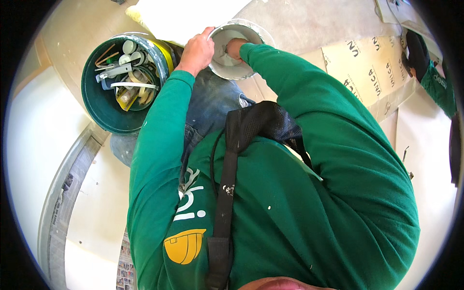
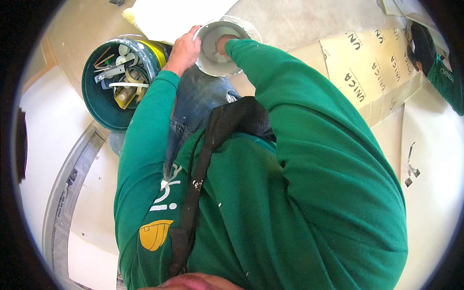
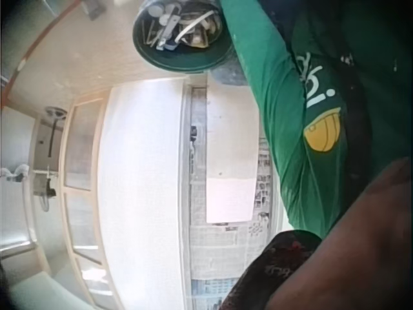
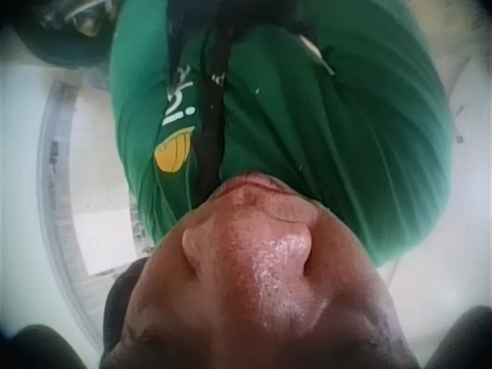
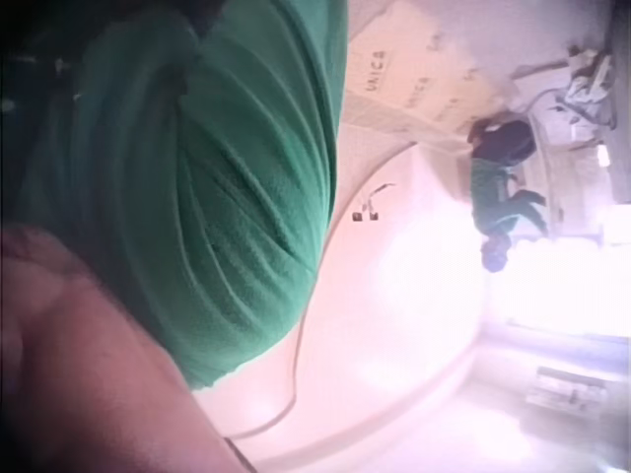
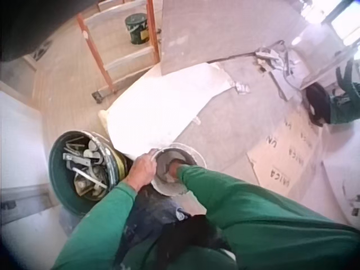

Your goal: The person walks to a work area and places a bucket on the floor. They then use a small yellow tool to manually stir a white substance inside the bucket, scraping the sides and bottom to ensure thorough mixing.

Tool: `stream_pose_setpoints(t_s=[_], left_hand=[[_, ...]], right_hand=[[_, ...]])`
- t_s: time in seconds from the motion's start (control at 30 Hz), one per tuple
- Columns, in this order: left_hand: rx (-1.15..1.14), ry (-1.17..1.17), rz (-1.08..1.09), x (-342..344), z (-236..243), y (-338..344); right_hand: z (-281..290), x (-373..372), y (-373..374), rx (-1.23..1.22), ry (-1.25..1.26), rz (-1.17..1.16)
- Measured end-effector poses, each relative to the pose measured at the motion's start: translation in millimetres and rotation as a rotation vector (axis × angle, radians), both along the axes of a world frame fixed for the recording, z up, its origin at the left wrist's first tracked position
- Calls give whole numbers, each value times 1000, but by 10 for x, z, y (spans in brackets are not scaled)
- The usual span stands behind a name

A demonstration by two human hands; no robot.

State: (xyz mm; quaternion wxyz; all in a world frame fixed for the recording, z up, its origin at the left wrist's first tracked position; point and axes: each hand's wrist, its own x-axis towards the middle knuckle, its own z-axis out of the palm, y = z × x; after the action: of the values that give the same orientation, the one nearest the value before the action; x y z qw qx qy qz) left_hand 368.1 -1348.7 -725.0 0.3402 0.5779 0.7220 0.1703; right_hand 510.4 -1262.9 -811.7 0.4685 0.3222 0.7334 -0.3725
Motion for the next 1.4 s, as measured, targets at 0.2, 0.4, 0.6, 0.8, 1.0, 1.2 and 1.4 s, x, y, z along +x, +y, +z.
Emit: stream_pose_setpoints(t_s=[0.2, 0.4, 0.6, 0.8, 1.0, 1.2, 1.4], left_hand=[[6, -41, 7, 31, 6, 50], [-3, -60, 1, 56, 9, 79], [39, -53, 17, 11, -59, 20], [47, -33, 11, 18, -74, -73], [-17, -24, 54, 10, -31, -28], [-29, -53, 47, 22, 14, 40], [-12, -55, 41, -6, -10, 13]], right_hand=[[112, 44, -134, 178, 57, 112], [-324, 148, -109, 40, 204, 72], [-537, -70, -311, -131, 151, -626], [-278, 25, -408, -120, 282, -1218], [164, 83, -311, 364, 518, -192], [-166, 108, -113, 119, 97, -207], [158, -86, -97, 249, 180, -61]])
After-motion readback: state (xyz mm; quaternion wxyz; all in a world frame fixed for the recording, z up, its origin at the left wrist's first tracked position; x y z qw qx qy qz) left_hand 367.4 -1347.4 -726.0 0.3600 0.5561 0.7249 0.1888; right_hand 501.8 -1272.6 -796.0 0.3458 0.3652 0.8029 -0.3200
